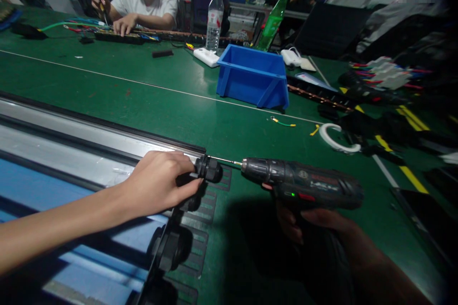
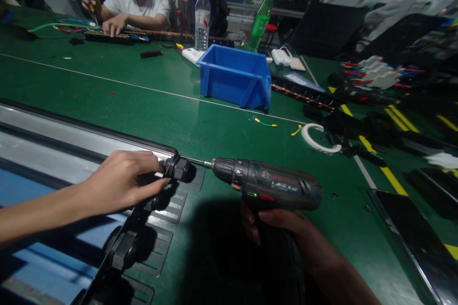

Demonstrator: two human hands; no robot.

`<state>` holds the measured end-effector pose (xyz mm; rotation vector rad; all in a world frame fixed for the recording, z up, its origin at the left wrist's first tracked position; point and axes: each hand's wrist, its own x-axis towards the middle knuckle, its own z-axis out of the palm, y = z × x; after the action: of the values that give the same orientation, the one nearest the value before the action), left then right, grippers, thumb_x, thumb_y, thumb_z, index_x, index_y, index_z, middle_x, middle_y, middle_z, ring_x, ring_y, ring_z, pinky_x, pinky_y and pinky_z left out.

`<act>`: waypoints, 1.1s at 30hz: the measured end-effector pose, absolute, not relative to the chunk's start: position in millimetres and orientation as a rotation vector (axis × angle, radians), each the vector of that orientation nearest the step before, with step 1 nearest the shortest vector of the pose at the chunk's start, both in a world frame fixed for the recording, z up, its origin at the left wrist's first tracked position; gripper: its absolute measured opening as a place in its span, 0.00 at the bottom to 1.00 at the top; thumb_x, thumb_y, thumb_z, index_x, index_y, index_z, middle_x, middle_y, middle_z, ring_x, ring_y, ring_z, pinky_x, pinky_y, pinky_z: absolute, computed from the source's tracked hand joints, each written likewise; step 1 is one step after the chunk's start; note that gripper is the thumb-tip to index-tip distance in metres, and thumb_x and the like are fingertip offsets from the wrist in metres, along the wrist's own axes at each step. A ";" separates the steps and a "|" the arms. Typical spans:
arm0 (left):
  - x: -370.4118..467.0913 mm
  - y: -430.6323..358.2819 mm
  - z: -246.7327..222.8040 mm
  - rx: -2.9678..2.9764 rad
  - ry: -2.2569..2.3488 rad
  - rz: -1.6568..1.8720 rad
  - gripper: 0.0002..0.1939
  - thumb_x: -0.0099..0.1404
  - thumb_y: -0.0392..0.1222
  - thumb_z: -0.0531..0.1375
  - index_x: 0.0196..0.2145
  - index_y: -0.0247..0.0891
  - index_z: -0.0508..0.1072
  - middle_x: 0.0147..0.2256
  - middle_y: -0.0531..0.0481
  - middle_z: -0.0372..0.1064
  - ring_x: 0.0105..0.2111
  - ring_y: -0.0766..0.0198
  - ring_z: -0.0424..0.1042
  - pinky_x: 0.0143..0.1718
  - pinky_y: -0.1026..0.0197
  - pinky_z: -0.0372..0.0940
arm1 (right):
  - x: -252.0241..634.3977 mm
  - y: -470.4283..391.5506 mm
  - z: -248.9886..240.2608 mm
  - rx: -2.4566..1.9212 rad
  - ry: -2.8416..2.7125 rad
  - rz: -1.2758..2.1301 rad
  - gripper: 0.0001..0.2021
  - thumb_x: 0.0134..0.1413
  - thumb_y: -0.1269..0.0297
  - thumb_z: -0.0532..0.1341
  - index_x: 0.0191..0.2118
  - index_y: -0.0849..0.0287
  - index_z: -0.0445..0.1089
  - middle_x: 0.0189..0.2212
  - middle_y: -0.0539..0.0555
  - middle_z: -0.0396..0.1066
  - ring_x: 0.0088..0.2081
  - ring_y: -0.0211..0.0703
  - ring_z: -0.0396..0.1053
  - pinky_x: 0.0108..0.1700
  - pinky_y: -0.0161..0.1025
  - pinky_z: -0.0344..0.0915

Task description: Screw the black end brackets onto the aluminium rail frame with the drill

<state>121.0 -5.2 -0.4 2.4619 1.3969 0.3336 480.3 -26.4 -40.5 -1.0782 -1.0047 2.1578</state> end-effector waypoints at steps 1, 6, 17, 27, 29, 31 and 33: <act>121.0 -5.0 -0.4 2.464 1.398 0.331 0.15 0.70 0.48 0.56 0.31 0.38 0.77 0.29 0.47 0.74 0.32 0.59 0.73 0.35 0.59 0.61 | 479.7 -26.7 -39.9 -1.075 -1.023 2.149 0.14 0.53 0.55 0.65 0.34 0.63 0.75 0.25 0.55 0.69 0.27 0.41 0.65 0.29 0.38 0.61; 120.3 -5.5 0.2 2.498 1.387 0.330 0.16 0.71 0.49 0.56 0.31 0.37 0.76 0.29 0.48 0.73 0.30 0.60 0.72 0.33 0.59 0.59 | 473.4 -32.1 -32.2 -0.998 -0.885 2.087 0.09 0.52 0.60 0.67 0.36 0.60 0.74 0.27 0.52 0.68 0.26 0.39 0.64 0.28 0.37 0.61; 118.7 -6.8 -1.0 2.514 1.368 0.371 0.16 0.71 0.49 0.56 0.35 0.39 0.78 0.31 0.48 0.76 0.32 0.60 0.74 0.33 0.60 0.59 | 463.8 -44.2 -31.7 -0.852 -0.462 1.754 0.21 0.50 0.70 0.67 0.52 0.55 0.70 0.33 0.48 0.64 0.31 0.37 0.64 0.34 0.32 0.69; 117.3 -10.3 2.1 2.540 1.345 0.447 0.16 0.72 0.49 0.55 0.36 0.38 0.78 0.34 0.47 0.78 0.33 0.61 0.75 0.33 0.62 0.60 | 492.7 -69.7 -30.2 -0.858 -0.373 1.451 0.18 0.51 0.73 0.66 0.49 0.57 0.70 0.34 0.49 0.64 0.34 0.35 0.67 0.36 0.30 0.73; 117.1 -10.8 2.1 2.555 1.342 0.467 0.17 0.72 0.49 0.54 0.35 0.37 0.77 0.33 0.47 0.77 0.32 0.62 0.75 0.32 0.62 0.59 | 503.7 -72.2 -26.9 -0.836 -0.357 1.414 0.17 0.53 0.74 0.65 0.49 0.56 0.70 0.34 0.48 0.64 0.34 0.35 0.66 0.37 0.30 0.74; 117.1 -10.9 2.1 2.562 1.337 0.470 0.17 0.73 0.49 0.54 0.34 0.37 0.76 0.32 0.47 0.77 0.31 0.62 0.74 0.31 0.63 0.59 | 513.6 -72.9 -25.1 -0.819 -0.344 1.382 0.15 0.54 0.74 0.64 0.47 0.56 0.70 0.35 0.48 0.64 0.35 0.35 0.67 0.38 0.30 0.74; 117.2 -10.7 2.2 2.557 1.330 0.462 0.18 0.73 0.49 0.53 0.33 0.37 0.76 0.32 0.48 0.76 0.31 0.62 0.74 0.31 0.62 0.58 | 521.2 -72.4 -26.3 -0.823 -0.328 1.341 0.13 0.54 0.74 0.64 0.46 0.57 0.70 0.35 0.49 0.64 0.35 0.35 0.67 0.38 0.31 0.75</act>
<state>117.2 -10.7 2.2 2.5566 1.3295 0.4617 521.2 -72.4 -26.3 -0.8229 -0.3283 1.3406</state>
